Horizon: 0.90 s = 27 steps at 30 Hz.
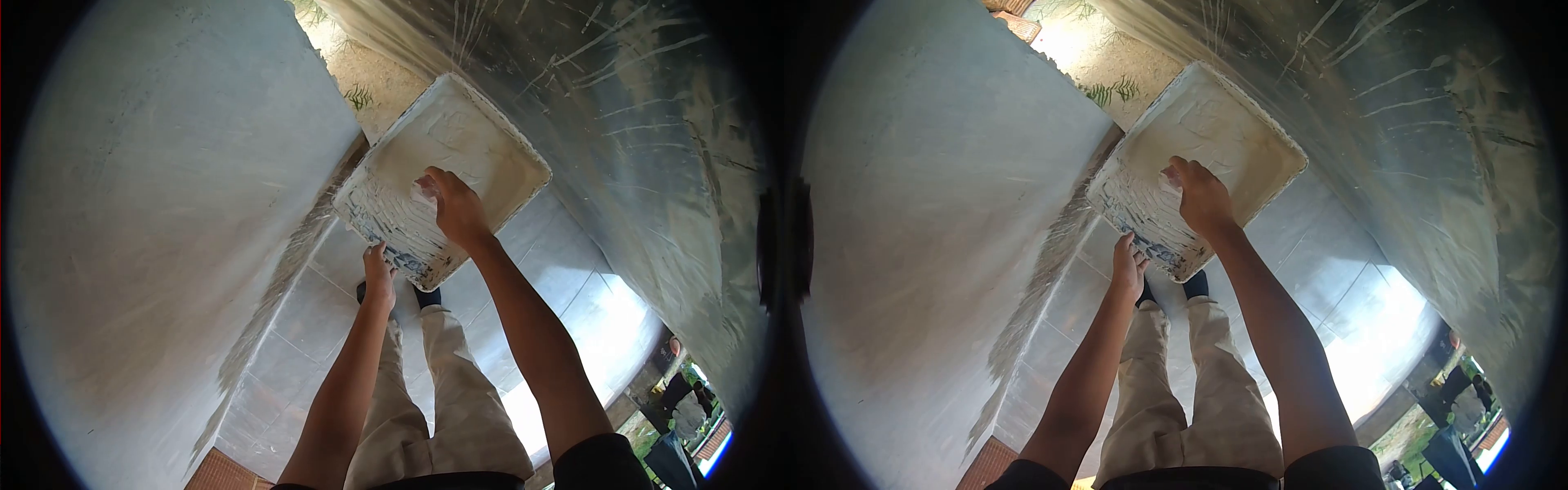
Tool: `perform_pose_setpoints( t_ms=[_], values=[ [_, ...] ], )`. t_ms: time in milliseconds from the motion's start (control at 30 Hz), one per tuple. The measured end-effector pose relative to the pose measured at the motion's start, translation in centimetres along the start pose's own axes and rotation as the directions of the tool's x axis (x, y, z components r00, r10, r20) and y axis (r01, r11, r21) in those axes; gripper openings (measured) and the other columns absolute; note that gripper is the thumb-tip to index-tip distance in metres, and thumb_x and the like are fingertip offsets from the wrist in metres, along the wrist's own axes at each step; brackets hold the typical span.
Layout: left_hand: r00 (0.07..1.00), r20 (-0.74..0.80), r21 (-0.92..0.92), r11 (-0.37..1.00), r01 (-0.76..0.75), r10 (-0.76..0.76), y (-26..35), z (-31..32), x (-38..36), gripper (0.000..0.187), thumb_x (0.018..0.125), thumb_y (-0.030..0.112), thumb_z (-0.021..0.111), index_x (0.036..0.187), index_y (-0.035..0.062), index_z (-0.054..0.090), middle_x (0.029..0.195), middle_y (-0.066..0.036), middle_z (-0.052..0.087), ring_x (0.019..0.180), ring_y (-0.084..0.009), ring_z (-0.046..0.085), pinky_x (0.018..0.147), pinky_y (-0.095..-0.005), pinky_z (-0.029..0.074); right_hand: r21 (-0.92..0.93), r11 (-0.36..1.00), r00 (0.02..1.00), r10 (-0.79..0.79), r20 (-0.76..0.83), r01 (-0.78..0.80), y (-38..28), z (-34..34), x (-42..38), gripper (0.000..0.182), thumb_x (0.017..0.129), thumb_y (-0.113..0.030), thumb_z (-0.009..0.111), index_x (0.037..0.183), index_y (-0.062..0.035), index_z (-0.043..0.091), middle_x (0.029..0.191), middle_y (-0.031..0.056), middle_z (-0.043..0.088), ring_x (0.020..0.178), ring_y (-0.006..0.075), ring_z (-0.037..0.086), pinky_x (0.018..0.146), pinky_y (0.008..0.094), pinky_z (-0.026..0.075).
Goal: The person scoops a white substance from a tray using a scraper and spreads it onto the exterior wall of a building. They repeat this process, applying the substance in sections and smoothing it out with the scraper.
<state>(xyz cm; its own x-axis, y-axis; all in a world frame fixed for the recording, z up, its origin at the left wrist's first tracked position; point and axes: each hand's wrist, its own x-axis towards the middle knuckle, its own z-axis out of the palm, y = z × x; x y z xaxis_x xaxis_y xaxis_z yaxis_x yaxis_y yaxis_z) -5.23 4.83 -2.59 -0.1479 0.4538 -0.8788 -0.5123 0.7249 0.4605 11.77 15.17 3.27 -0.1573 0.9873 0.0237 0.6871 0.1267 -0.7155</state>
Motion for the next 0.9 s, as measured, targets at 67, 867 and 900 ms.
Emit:
perform_pose_setpoints(
  t_ms=[67,867,900],
  values=[
    [1.0,-0.012,-0.009,1.0,-0.002,0.002,0.4,0.2,-0.5,0.069,0.092,0.041,0.053,0.147,0.0079,0.027,0.148,-0.014,0.035,0.136,-0.0302,0.034,0.111,-0.0445,0.024,-0.049,0.996,0.997,-0.066,0.034,0.068,-0.8,0.8,1.6,0.045,0.08,0.007,0.054,0.121,-0.0095,0.051,0.099,0.0134,0.061,0.093,0.0344,0.063,0.078,0.0448,0.051],
    [1.0,0.017,-0.058,0.998,-0.004,0.005,-0.5,-0.9,-1.0,0.069,0.093,0.041,0.054,0.147,0.0081,0.028,0.139,-0.015,0.044,0.126,-0.0296,0.045,0.108,-0.0441,0.032,0.016,0.999,0.976,-0.047,0.212,0.044,-0.6,4.3,1.6,0.047,0.075,0.011,0.053,0.12,-0.0031,0.053,0.108,0.0186,0.064,0.103,0.0386,0.061,0.087,0.0448,0.049],
    [0.999,0.03,-0.062,0.998,-0.012,0.014,-0.4,-0.9,-1.0,0.068,0.093,0.041,0.054,0.147,0.0082,0.028,0.139,-0.015,0.044,0.126,-0.0292,0.045,0.108,-0.0443,0.032,0.071,0.997,0.975,-0.054,0.214,0.04,-0.9,4.3,0.7,0.047,0.075,0.012,0.053,0.12,-0.0031,0.053,0.107,0.0185,0.065,0.103,0.0386,0.061,0.088,0.0445,0.049]
  ],
)
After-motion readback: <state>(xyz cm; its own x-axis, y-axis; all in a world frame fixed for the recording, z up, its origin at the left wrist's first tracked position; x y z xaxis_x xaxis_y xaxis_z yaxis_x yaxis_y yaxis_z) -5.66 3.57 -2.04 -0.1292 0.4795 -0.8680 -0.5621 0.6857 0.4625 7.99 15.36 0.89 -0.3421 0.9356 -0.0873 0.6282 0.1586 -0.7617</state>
